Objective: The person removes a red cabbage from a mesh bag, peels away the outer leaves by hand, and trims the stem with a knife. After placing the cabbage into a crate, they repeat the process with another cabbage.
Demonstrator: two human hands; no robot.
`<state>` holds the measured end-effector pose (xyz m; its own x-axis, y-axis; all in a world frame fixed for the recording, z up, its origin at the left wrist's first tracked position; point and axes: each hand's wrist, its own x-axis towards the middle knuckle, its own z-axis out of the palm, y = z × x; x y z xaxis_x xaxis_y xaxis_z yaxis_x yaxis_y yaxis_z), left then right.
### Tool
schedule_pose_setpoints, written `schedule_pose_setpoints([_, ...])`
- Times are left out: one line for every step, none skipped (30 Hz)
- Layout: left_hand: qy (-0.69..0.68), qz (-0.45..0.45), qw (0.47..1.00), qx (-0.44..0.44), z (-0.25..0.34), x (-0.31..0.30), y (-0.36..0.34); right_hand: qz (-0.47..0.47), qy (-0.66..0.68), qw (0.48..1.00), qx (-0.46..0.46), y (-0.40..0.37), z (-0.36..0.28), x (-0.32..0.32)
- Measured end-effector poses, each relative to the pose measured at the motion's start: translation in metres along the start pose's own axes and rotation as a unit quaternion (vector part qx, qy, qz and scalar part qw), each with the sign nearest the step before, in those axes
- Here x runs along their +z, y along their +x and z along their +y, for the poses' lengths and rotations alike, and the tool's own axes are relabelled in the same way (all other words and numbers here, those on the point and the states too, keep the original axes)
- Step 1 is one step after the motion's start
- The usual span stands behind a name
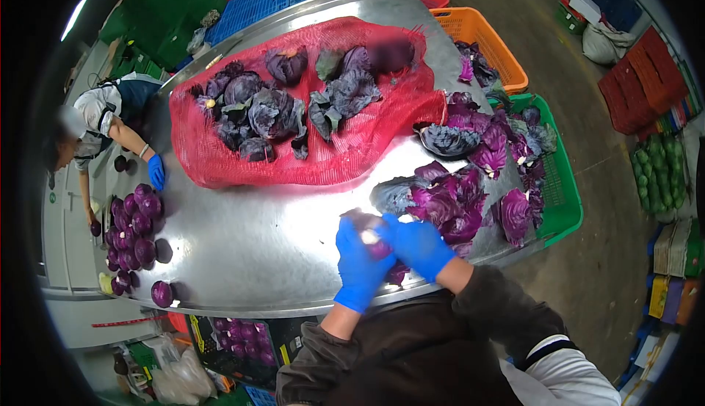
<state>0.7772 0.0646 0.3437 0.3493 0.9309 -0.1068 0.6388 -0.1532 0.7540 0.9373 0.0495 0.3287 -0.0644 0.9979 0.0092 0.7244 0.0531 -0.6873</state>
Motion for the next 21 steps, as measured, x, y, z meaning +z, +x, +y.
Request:
schedule_pose_setpoints([0.034, 0.027, 0.998, 0.043, -0.004, 0.005, -0.009, 0.067, 0.029, 0.993, -0.088, 0.012, 0.031, 0.013])
schedule_pose_setpoints([0.069, 0.055, 0.992, 0.087, -0.007, 0.008, -0.015, -0.081, -0.131, 0.985, 0.079, 0.029, 0.002, -0.04])
schedule_pose_setpoints([0.073, 0.051, 0.992, 0.091, -0.01, 0.006, -0.015, -0.111, -0.119, 0.985, 0.056, 0.029, 0.012, -0.038])
schedule_pose_setpoints([0.054, 0.051, 0.995, 0.068, -0.013, 0.006, -0.014, -0.106, -0.077, 0.988, 0.081, 0.03, 0.015, -0.032])
schedule_pose_setpoints([0.033, 0.053, 0.997, 0.043, -0.014, 0.006, -0.015, -0.105, -0.038, 0.988, 0.105, 0.03, 0.018, -0.027])
schedule_pose_setpoints([0.055, 0.062, 0.995, 0.051, -0.016, 0.005, -0.014, -0.104, -0.039, 0.988, 0.105, 0.028, 0.017, -0.021])
schedule_pose_setpoints([0.057, 0.061, 0.995, 0.053, -0.02, 0.002, -0.014, -0.034, -0.008, 0.994, 0.107, 0.025, 0.015, -0.013])
schedule_pose_setpoints([0.01, 0.056, 0.996, 0.062, -0.025, -0.001, -0.017, 0.036, 0.025, 0.993, 0.109, 0.024, 0.016, -0.005])
schedule_pose_setpoints([-0.037, 0.05, 0.996, 0.07, -0.031, -0.003, -0.021, 0.037, 0.027, 0.993, 0.111, 0.025, 0.027, 0.002])
schedule_pose_setpoints([-0.101, 0.047, 0.991, 0.067, -0.036, -0.005, -0.027, 0.086, 0.1, 0.976, 0.176, 0.03, 0.045, 0.006])
schedule_pose_setpoints([-0.102, 0.046, 0.992, 0.066, -0.039, -0.006, -0.032, 0.132, 0.171, 0.947, 0.238, 0.033, 0.058, 0.005])
schedule_pose_setpoints([-0.133, 0.05, 0.988, 0.057, -0.042, -0.008, -0.037, 0.127, 0.369, 0.863, 0.32, 0.03, 0.04, -0.023])
schedule_pose_setpoints([-0.165, 0.054, 0.984, 0.048, -0.045, -0.01, -0.04, 0.127, 0.37, 0.862, 0.322, 0.027, 0.033, -0.026])
schedule_pose_setpoints([-0.161, 0.055, 0.984, 0.057, -0.047, -0.011, -0.04, 0.098, 0.18, 0.932, 0.298, 0.023, 0.029, -0.028])
schedule_pose_setpoints([-0.164, 0.054, 0.983, 0.056, -0.046, -0.011, -0.04, 0.065, -0.017, 0.963, 0.263, 0.019, 0.024, -0.027])
schedule_pose_setpoints([-0.158, 0.045, 0.984, 0.066, -0.044, -0.013, -0.039, 0.032, -0.033, 0.972, 0.23, 0.014, 0.012, -0.019])
schedule_pose_setpoints([-0.15, 0.038, 0.985, 0.075, -0.044, -0.015, -0.038, 0.032, -0.033, 0.972, 0.23, 0.012, 0.003, -0.012])
schedule_pose_setpoints([-0.148, 0.038, 0.985, 0.074, -0.046, -0.015, -0.038, -0.021, 0.01, 0.988, 0.152, 0.011, -0.005, -0.004])
schedule_pose_setpoints([-0.163, 0.026, 0.984, 0.074, -0.049, -0.016, -0.039, -0.074, 0.054, 0.993, 0.071, 0.01, -0.009, 0.001])
schedule_pose_setpoints([-0.177, 0.014, 0.981, 0.076, -0.05, -0.017, -0.04, -0.075, 0.057, 0.993, 0.071, 0.011, -0.007, 0.006])
schedule_pose_setpoints([-0.176, 0.013, 0.981, 0.075, -0.051, -0.019, -0.039, -0.12, 0.132, 0.98, 0.091, 0.014, -0.001, 0.012])
